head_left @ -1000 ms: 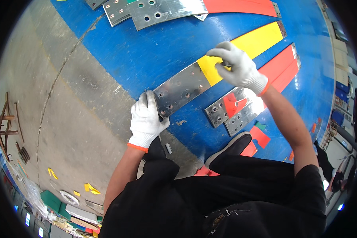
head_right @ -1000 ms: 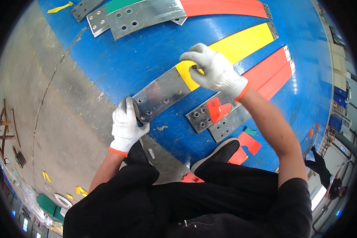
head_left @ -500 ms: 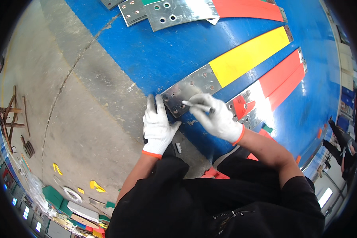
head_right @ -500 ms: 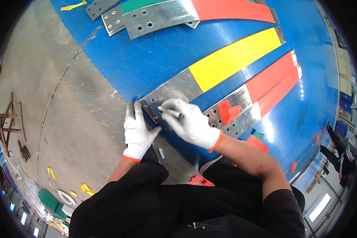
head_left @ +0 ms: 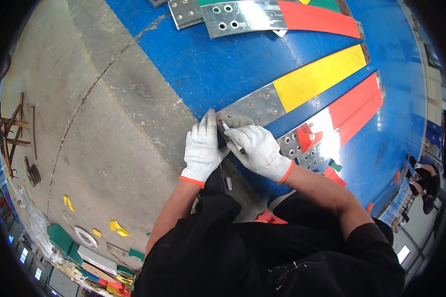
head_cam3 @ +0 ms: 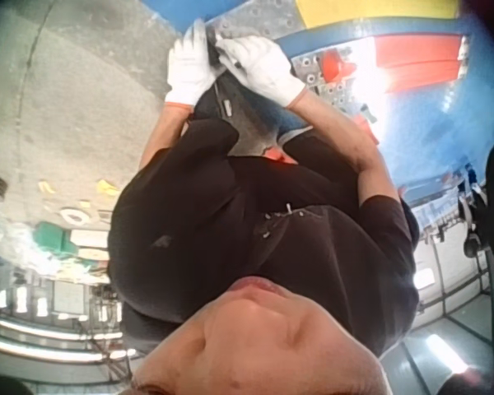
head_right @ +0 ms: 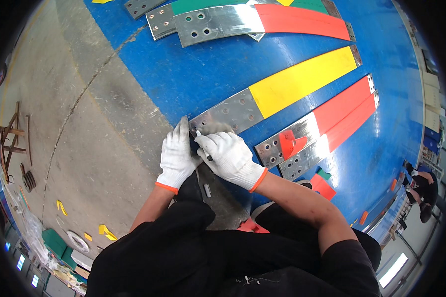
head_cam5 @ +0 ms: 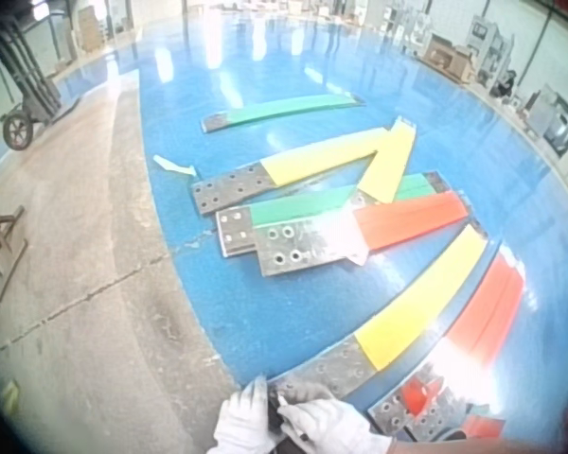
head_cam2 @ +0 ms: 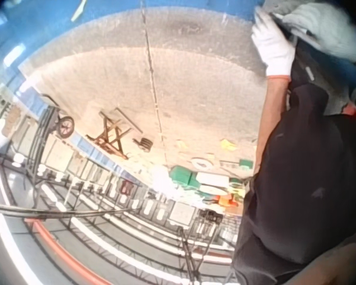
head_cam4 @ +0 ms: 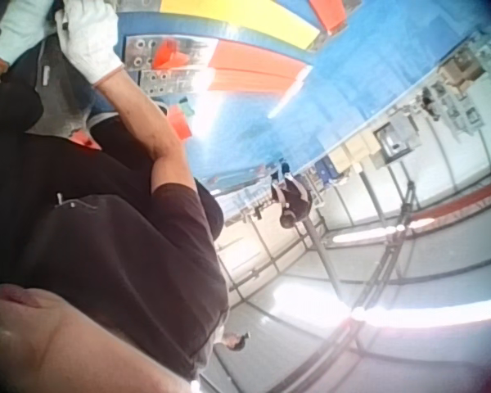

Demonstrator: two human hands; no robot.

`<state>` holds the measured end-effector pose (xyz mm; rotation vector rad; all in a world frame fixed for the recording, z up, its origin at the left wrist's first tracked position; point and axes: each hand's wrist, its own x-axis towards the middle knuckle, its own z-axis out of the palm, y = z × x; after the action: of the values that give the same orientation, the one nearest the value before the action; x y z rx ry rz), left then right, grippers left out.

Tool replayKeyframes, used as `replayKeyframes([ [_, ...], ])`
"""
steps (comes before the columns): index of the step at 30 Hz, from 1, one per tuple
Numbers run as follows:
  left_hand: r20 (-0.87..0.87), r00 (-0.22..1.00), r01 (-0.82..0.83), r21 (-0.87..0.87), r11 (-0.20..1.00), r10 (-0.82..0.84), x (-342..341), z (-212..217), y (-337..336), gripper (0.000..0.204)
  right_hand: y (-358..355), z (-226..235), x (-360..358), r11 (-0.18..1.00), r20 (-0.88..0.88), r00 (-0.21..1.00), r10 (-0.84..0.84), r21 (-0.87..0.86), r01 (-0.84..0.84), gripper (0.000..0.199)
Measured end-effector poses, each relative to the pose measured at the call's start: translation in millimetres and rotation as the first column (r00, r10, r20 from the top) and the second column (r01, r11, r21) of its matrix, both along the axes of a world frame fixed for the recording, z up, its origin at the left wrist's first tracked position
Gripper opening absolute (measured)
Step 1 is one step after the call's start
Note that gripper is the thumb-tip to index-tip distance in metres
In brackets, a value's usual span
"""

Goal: The person aligns and attaches colored plastic strips to metal brackets on a blue work surface. They use a utility knife to trim excess material and a marker to label the metal parts. The person handles multiple strips and brackets, arranging them in rows.

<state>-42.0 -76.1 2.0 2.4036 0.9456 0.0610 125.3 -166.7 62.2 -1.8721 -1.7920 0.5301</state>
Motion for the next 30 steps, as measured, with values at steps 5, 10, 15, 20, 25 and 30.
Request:
replayKeyframes([
  [5, 0.034, 0.999, -0.003, -0.005, 1.0, 0.003, 3.8, -2.7, -0.1, 0.121, 5.0, -5.1, -5.7, 0.994, -0.088, 0.991, -0.102, 0.02, 0.105, 0.027],
  [10, 0.055, 0.998, -0.001, -0.068, 0.998, 0.004, 4.5, -1.5, 2.0, 0.12, 30.8, -5.0, 0.1, 0.951, -0.358, 0.884, -0.302, -0.176, 0.254, 0.021],
  [15, -0.014, 1.0, -0.001, -0.11, 0.994, 0.0, 6.6, -7.0, 6.1, 0.113, 51.2, 6.6, -1.3, 0.979, 0.04, 0.997, -0.065, -0.192, 0.071, 0.022],
  [20, -0.022, 1.0, 0.005, -0.007, 1.0, -0.005, 7.5, -11.2, 3.4, 0.109, 21.4, 4.2, 1.0, 0.987, 0.138, 0.979, 0.153, -0.08, -0.143, 0.027],
  [25, 0.003, 1.0, 0.019, -0.069, 0.997, -0.019, 4.3, -1.0, 3.9, 0.123, -30.6, 13.5, 14.0, 0.99, 0.018, 0.991, 0.135, 0.025, -0.136, 0.029],
  [30, -0.017, 0.999, 0.025, -0.109, 0.994, -0.027, 6.1, 1.6, 5.3, 0.126, -42.2, 14.4, 3.6, 0.987, 0.045, 0.986, 0.162, 0.005, -0.163, 0.029],
])
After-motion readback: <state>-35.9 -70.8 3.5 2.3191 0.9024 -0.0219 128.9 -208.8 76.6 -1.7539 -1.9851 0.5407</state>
